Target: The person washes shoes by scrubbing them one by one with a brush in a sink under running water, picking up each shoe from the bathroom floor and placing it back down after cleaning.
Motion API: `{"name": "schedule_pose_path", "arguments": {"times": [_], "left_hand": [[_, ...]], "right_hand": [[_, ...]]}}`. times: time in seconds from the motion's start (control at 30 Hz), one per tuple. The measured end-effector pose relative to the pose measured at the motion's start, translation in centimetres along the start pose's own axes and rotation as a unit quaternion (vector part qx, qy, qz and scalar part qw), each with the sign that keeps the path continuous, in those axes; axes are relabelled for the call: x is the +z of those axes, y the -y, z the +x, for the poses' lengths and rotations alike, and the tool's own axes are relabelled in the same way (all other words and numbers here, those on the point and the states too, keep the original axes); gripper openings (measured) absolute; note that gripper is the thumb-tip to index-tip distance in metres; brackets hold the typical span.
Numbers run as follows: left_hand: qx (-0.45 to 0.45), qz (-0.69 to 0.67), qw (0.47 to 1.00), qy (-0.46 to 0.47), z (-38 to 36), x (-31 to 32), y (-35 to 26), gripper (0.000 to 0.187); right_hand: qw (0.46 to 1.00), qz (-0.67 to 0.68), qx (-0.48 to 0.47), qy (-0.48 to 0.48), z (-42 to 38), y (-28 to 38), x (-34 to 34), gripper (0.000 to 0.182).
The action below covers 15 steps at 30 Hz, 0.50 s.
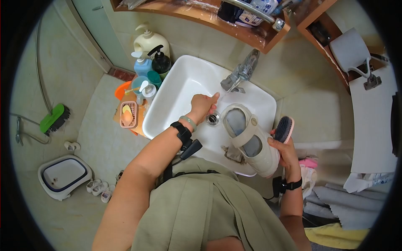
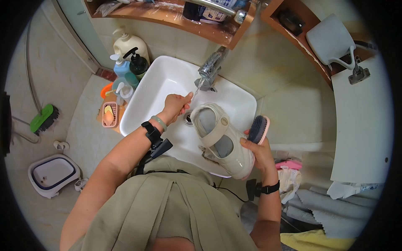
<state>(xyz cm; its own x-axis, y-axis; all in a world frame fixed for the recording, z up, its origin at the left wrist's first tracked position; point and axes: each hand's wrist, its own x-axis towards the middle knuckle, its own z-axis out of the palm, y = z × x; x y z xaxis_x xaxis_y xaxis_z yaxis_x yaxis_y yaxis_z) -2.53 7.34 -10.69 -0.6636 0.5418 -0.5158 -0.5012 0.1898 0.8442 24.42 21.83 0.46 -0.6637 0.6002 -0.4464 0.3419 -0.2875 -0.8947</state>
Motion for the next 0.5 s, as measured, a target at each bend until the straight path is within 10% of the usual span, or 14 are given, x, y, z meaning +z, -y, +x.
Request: {"name": "schedule_pose_path", "arguments": {"times": [0.27,0.5], "left_hand": [[0.150,0.129,0.980,0.000,6.6,1.9,4.4,0.034],[0.008,-0.035,0.997,0.068,2.5,3.3,0.7,0.011]], "right_hand": [[1.000,0.025,-0.003,-0.004,-0.5,0.2,-0.7,0.035],[0.998,-0.028,-0.049,-0.013,-1.2,0.7,-0.8,0.037]]}}
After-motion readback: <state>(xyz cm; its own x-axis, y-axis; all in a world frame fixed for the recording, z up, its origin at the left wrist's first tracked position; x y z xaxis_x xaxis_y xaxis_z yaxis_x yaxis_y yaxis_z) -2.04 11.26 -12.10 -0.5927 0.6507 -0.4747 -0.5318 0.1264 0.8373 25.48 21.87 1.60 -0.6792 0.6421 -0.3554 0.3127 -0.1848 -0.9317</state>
